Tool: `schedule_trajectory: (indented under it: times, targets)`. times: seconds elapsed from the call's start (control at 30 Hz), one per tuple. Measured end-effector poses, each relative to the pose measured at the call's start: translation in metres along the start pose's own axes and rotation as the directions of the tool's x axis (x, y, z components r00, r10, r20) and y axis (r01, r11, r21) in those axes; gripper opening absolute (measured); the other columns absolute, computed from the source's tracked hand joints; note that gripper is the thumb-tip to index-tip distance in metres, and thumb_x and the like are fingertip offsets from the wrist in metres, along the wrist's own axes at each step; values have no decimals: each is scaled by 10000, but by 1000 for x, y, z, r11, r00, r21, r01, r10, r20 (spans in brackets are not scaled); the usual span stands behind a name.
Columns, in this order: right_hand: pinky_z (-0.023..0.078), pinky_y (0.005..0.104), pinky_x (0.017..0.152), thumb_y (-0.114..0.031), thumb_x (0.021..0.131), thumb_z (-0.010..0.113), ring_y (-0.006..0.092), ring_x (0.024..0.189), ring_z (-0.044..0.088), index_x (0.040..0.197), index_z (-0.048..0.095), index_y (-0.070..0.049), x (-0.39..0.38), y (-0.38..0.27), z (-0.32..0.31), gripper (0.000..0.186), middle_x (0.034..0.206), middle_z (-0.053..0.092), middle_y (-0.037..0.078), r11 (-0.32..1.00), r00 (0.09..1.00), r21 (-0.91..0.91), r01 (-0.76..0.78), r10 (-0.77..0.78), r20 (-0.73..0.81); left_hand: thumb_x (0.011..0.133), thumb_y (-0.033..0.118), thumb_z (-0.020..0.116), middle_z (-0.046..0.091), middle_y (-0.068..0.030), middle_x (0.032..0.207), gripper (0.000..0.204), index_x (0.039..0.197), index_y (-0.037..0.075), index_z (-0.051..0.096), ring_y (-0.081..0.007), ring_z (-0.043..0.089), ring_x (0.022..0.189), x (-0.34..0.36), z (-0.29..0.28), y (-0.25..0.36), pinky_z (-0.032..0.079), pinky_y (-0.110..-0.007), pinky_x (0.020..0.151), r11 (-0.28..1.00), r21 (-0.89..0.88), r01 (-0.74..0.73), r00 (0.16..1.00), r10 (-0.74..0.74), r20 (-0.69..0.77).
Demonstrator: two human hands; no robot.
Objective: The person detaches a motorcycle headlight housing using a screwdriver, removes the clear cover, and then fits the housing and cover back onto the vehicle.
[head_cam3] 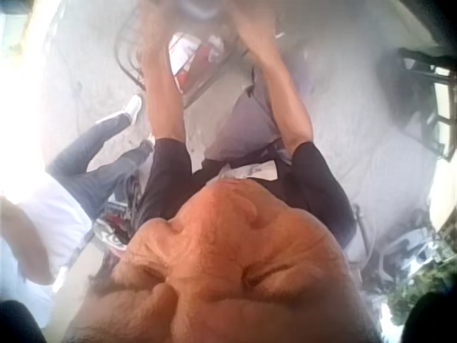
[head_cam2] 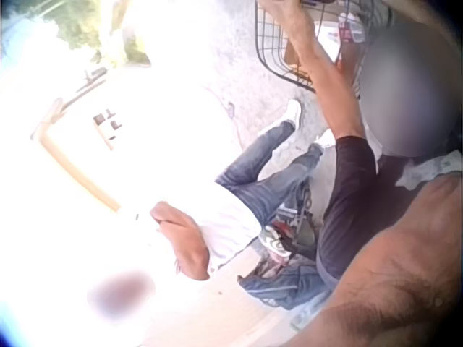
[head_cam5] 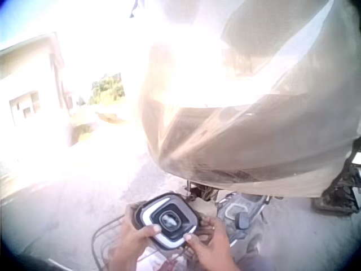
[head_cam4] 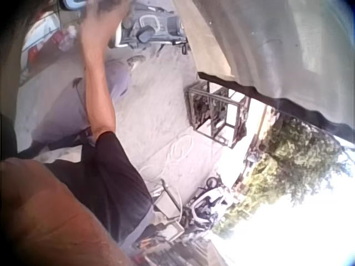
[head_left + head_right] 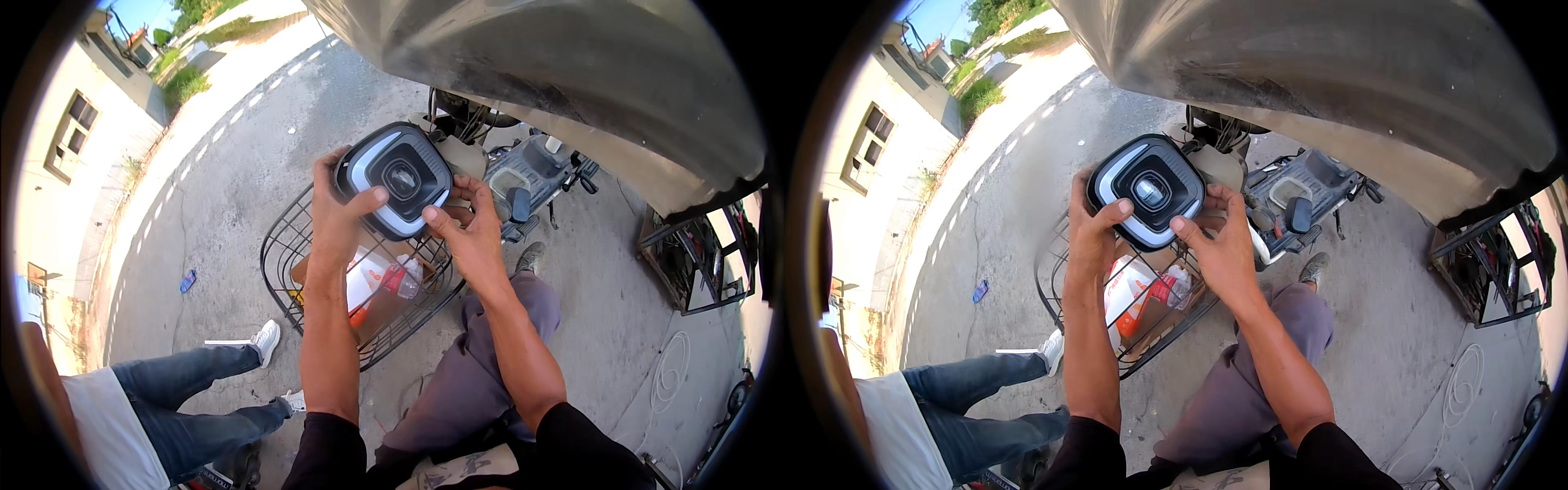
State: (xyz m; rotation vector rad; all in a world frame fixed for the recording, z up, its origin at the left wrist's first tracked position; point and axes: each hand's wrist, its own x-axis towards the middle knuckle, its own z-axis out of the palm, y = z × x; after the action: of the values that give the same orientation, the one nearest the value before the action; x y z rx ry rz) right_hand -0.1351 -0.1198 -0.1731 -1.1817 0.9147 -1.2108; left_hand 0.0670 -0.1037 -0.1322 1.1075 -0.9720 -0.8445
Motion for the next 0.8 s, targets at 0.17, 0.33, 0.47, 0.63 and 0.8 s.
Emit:
schedule_trajectory:
  times: [0.17,0.33,0.47,0.63,0.8]
  targets:
    - [557,441,1004,-291,956,840,316,1250,660,1454,569,21,9,-47,-9,647,1414,613,176,809,891,-427,404,-454,-17,710,167,916,618,-208,1333,941,1491,-62,444,-279,646,1220,2,2,0,536,-381,1068,999,-38,-13,999,15,40]
    - [503,483,1129,-462,923,837,452,1360,607,1550,497,51,52,-81,16,878,1508,568,275,619,818,-540,571,-484,310,653,225,968,618,-197,1339,1040,1513,-40,447,-280,630,1253,-1,1,8,516,-396,1106,999,41,-22,997,18,81]
    - [485,466,1169,-643,828,858,468,1402,593,1582,474,96,88,-83,24,1123,1510,571,349,689,887,-601,404,-134,442,668,212,977,625,-190,1338,1013,1505,-31,462,-267,626,1262,-4,3,13,509,-381,1108,999,-10,-45,992,46,115]
    - [502,398,1135,-509,790,947,320,1328,650,1466,609,102,108,-93,20,972,1446,652,268,820,846,-501,277,39,532,682,193,974,632,-197,1343,1001,1511,-32,459,-269,640,1256,-3,2,9,506,-371,1121,997,-53,-62,987,69,148]
    - [529,373,1088,-389,774,980,284,1233,698,1405,650,115,106,-90,22,873,1324,722,243,894,856,-413,173,71,512,676,187,966,646,-212,1336,996,1508,-40,467,-278,650,1252,-3,-1,7,507,-371,1120,996,-8,-85,987,85,138]
